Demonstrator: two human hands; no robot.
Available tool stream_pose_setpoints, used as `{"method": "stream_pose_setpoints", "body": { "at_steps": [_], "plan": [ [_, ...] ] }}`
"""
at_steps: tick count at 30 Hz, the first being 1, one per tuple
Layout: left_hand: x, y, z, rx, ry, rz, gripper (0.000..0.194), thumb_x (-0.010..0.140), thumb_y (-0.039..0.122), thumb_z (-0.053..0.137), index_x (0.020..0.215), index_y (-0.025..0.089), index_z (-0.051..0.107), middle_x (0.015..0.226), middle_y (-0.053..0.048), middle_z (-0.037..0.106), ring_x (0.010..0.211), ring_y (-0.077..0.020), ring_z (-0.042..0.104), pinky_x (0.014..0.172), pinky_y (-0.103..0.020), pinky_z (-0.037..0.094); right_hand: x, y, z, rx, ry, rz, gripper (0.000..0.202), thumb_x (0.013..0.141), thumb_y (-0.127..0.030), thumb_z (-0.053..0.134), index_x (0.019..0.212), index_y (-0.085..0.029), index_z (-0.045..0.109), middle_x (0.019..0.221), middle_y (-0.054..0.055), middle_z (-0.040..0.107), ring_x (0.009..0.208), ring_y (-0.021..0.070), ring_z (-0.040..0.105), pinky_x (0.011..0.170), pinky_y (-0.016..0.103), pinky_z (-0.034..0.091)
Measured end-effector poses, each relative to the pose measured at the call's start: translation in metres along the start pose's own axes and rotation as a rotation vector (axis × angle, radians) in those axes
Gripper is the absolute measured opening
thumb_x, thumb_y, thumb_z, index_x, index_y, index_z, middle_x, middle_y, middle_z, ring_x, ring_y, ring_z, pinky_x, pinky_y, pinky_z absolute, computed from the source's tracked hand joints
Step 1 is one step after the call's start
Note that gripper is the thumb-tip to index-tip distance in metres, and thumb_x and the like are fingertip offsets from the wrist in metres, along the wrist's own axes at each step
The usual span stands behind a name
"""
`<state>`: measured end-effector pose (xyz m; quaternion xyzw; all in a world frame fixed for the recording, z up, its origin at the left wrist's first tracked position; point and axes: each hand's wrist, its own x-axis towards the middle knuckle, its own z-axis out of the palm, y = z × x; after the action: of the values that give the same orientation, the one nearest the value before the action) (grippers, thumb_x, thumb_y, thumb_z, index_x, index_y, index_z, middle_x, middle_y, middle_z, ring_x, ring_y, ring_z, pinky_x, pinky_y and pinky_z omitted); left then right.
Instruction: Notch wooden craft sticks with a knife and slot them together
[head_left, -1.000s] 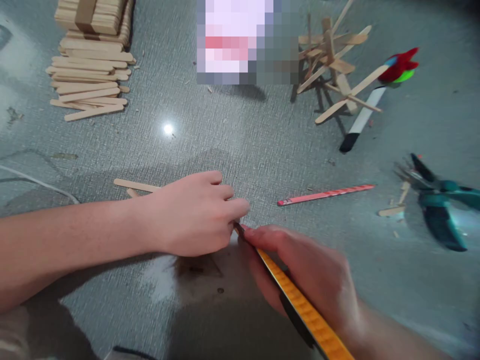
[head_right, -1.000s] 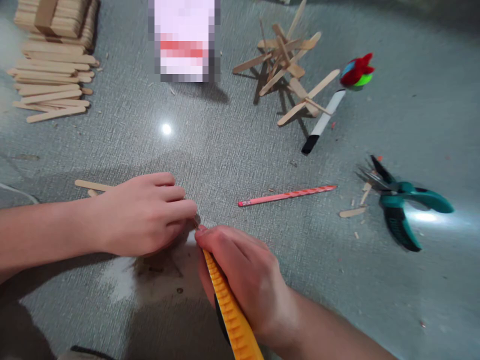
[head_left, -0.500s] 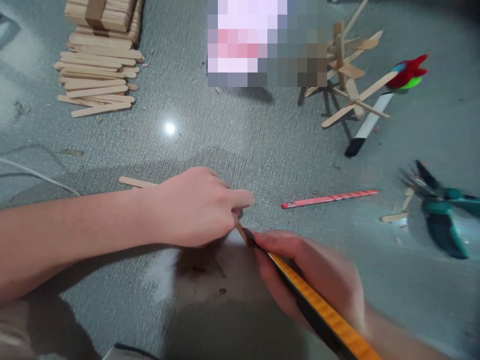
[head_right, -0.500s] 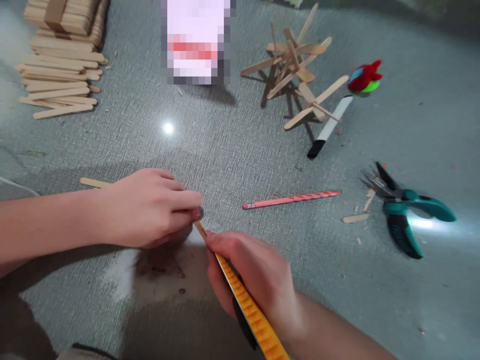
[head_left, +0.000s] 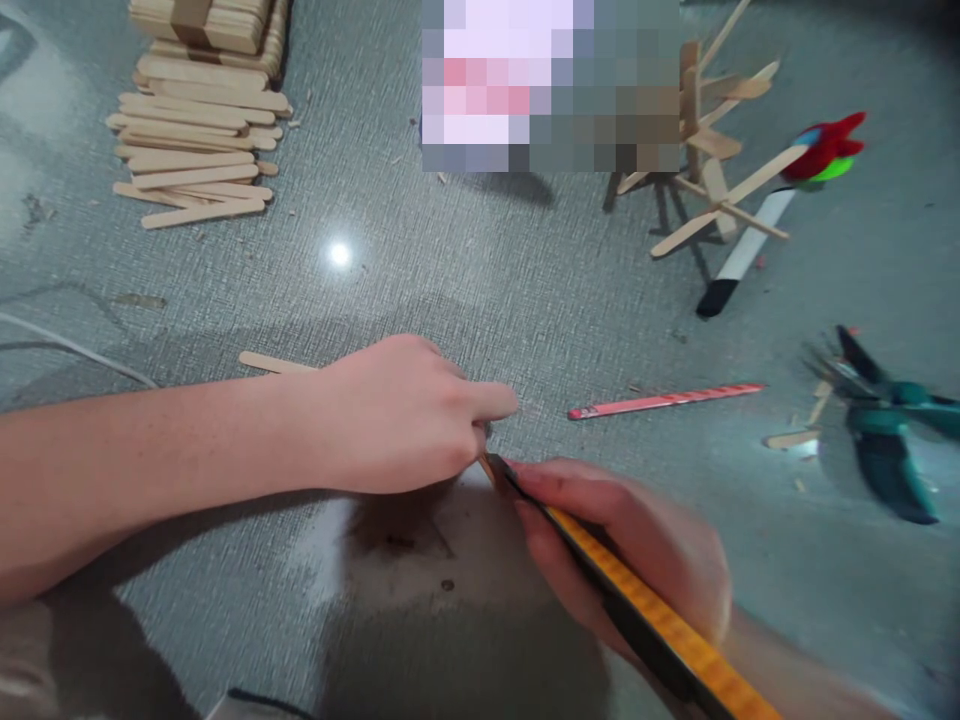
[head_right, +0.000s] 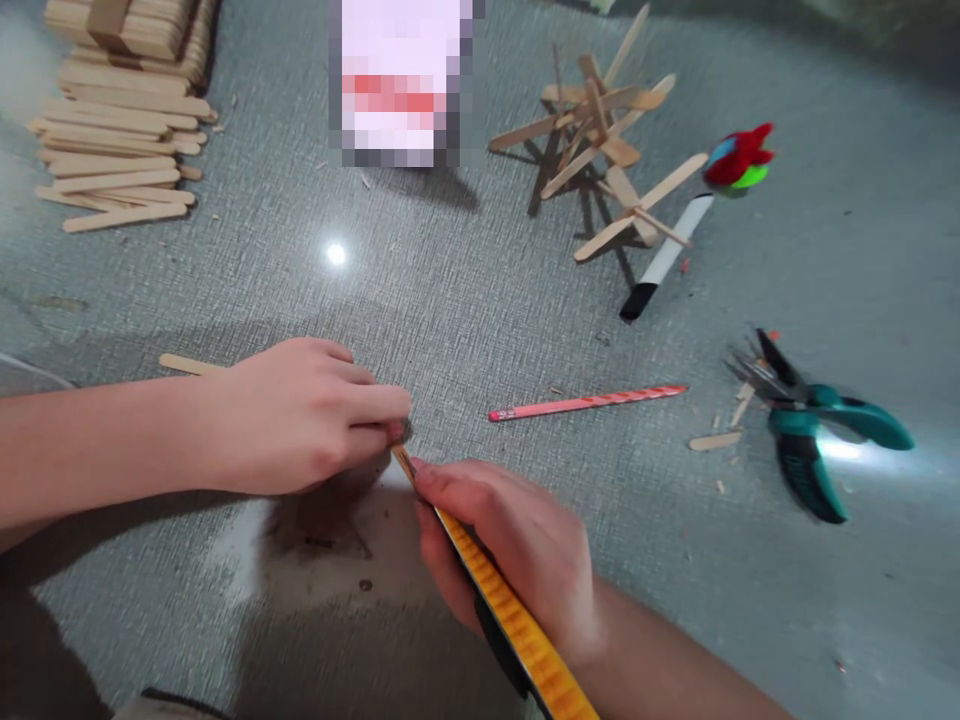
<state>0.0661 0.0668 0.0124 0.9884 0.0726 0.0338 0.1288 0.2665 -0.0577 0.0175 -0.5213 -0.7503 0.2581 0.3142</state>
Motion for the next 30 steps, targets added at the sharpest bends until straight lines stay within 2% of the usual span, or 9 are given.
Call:
{"method": "stream_pose_setpoints", "body": {
  "at_steps": [3, 7, 13, 16, 21, 26, 30],
  "plan": [
    [0.000, 0.000, 0.000, -0.023, 0.008, 0.013, 0.018, 0.093, 0.019, 0.058, 0.081, 0.019, 0.071, 0.086, -0.001, 0.065, 0.061, -0.0113, 0.055, 0.052, -0.031, 0.033, 0.001, 0.001, 0.001, 0.003, -0.004, 0.016, 0.028, 0.086, -0.006, 0.059, 0.105, -0.028, 0.059, 0.086, 0.001, 0.076, 0.071, 0.0184, 0.076, 0.066, 0.027, 0.063],
    [0.001, 0.000, -0.001, -0.030, -0.046, 0.011, 0.019, 0.093, 0.018, 0.057, 0.080, 0.019, 0.071, 0.088, 0.000, 0.065, 0.061, -0.0106, 0.055, 0.053, -0.032, 0.034, -0.002, 0.003, 0.002, 0.008, -0.008, 0.033, 0.027, 0.087, -0.007, 0.058, 0.105, -0.027, 0.059, 0.086, 0.001, 0.076, 0.072, 0.0180, 0.075, 0.068, 0.027, 0.062],
    [0.003, -0.005, -0.001, -0.032, -0.047, -0.013, 0.022, 0.090, 0.013, 0.055, 0.075, 0.019, 0.070, 0.080, 0.001, 0.063, 0.051, -0.0089, 0.043, 0.049, -0.031, 0.029, 0.000, -0.001, 0.003, -0.003, -0.037, 0.047, 0.019, 0.089, -0.010, 0.057, 0.100, -0.027, 0.058, 0.087, 0.001, 0.074, 0.071, 0.0172, 0.074, 0.067, 0.027, 0.061],
    [0.008, -0.006, -0.004, -0.110, -0.049, -0.098, 0.019, 0.086, 0.013, 0.057, 0.073, 0.020, 0.069, 0.076, 0.002, 0.062, 0.051, -0.0087, 0.042, 0.048, -0.030, 0.025, 0.004, -0.005, 0.001, -0.008, -0.060, 0.107, 0.015, 0.090, -0.013, 0.057, 0.096, -0.026, 0.057, 0.082, 0.000, 0.073, 0.066, 0.0155, 0.072, 0.062, 0.025, 0.059],
    [0.017, -0.001, -0.013, -0.215, -0.111, -0.312, 0.014, 0.083, 0.015, 0.062, 0.076, 0.022, 0.072, 0.077, 0.002, 0.065, 0.059, -0.0094, 0.052, 0.049, -0.025, 0.024, 0.007, -0.009, -0.001, -0.024, -0.064, 0.096, 0.013, 0.089, -0.014, 0.056, 0.094, -0.026, 0.057, 0.080, -0.001, 0.072, 0.062, 0.0140, 0.070, 0.060, 0.024, 0.058],
    [0.022, 0.003, -0.016, -0.187, -0.190, -0.342, 0.014, 0.082, 0.012, 0.062, 0.084, 0.021, 0.072, 0.084, 0.001, 0.066, 0.054, -0.0094, 0.051, 0.047, -0.027, 0.021, 0.003, -0.011, 0.000, -0.047, -0.084, 0.113, 0.013, 0.091, -0.014, 0.057, 0.091, -0.027, 0.058, 0.078, -0.002, 0.072, 0.061, 0.0141, 0.070, 0.053, 0.024, 0.053],
    [0.024, 0.004, -0.018, -0.179, -0.231, -0.355, 0.014, 0.080, 0.012, 0.065, 0.085, 0.022, 0.073, 0.084, 0.001, 0.066, 0.051, -0.0094, 0.049, 0.049, -0.028, 0.026, 0.000, -0.012, -0.001, -0.058, -0.096, 0.112, 0.014, 0.091, -0.012, 0.057, 0.090, -0.026, 0.058, 0.080, -0.001, 0.073, 0.064, 0.0151, 0.071, 0.053, 0.025, 0.053]
  ]
}}
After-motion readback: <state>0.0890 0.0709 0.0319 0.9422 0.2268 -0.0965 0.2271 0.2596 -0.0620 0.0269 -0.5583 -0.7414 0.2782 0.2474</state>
